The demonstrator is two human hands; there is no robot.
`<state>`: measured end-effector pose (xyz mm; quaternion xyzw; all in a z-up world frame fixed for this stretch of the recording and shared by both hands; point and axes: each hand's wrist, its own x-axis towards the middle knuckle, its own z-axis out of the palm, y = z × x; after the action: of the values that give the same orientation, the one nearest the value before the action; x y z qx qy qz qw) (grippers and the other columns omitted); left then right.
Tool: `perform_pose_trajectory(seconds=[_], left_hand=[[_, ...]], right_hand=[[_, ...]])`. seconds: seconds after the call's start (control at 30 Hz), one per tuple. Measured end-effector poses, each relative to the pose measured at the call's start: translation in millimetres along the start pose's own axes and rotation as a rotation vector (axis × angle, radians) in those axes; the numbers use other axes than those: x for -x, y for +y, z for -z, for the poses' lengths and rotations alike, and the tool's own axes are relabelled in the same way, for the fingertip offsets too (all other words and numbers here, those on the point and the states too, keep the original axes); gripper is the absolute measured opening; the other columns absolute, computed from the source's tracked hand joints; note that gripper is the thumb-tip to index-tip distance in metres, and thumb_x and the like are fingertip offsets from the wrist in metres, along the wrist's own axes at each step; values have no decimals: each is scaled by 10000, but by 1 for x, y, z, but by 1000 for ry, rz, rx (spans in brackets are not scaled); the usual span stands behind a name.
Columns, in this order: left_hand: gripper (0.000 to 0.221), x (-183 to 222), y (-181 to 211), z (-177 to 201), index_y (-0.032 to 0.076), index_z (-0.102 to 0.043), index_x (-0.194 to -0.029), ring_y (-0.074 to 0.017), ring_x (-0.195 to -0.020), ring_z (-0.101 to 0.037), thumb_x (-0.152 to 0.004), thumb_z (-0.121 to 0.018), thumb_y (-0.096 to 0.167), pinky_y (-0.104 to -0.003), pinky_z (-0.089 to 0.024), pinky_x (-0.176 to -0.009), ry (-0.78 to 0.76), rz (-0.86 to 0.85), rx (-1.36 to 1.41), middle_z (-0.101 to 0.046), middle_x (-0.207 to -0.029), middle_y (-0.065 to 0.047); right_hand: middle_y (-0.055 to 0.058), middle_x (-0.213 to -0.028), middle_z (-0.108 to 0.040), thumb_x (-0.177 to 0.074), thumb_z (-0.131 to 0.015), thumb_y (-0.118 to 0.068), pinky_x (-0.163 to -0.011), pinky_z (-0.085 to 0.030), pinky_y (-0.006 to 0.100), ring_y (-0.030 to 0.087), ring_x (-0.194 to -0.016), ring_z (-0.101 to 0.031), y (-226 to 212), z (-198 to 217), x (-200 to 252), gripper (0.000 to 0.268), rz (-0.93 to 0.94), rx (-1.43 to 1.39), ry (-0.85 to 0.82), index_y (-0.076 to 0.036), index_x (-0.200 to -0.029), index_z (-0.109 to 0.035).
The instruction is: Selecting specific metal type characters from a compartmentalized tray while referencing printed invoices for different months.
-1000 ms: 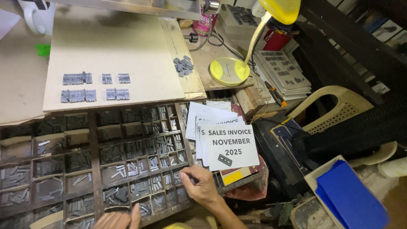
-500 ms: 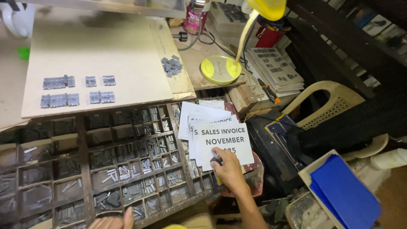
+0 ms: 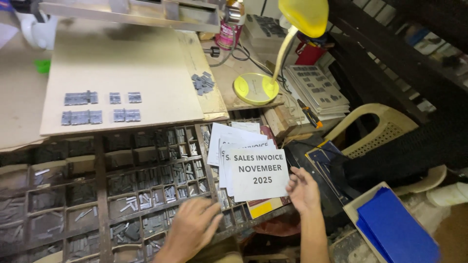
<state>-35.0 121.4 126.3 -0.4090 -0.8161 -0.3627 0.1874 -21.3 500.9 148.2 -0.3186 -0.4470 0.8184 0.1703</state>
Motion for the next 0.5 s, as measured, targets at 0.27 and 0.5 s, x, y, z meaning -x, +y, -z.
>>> perform_pose_trajectory(seconds=[0.27, 0.5], left_hand=[[455, -39, -12, -50, 79, -549, -1403, -380, -1386, -460, -1028, -550, 335, -620, -311, -1146, -198, 34, -143, -550, -1457, -172], [437, -36, -13, -47, 63, -568, -1384, -377, -1393, -461, -1049, -520, 339, -593, -351, -1117, -162, -3, -204, -570, -1444, -149]], right_hand=[[149, -1131, -755, -878, -705, -449, -788, -525, 387, 269, -957, -705, -28, -50, 39, 527, 129, 1102, 308, -76, -1249, -741], [104, -1114, -712, -880, -746, -308, -932, -504, 376, 276, -1007, -674, -4, -2, -5, 259, 449, 1124, 373, -125, -1041, -834]])
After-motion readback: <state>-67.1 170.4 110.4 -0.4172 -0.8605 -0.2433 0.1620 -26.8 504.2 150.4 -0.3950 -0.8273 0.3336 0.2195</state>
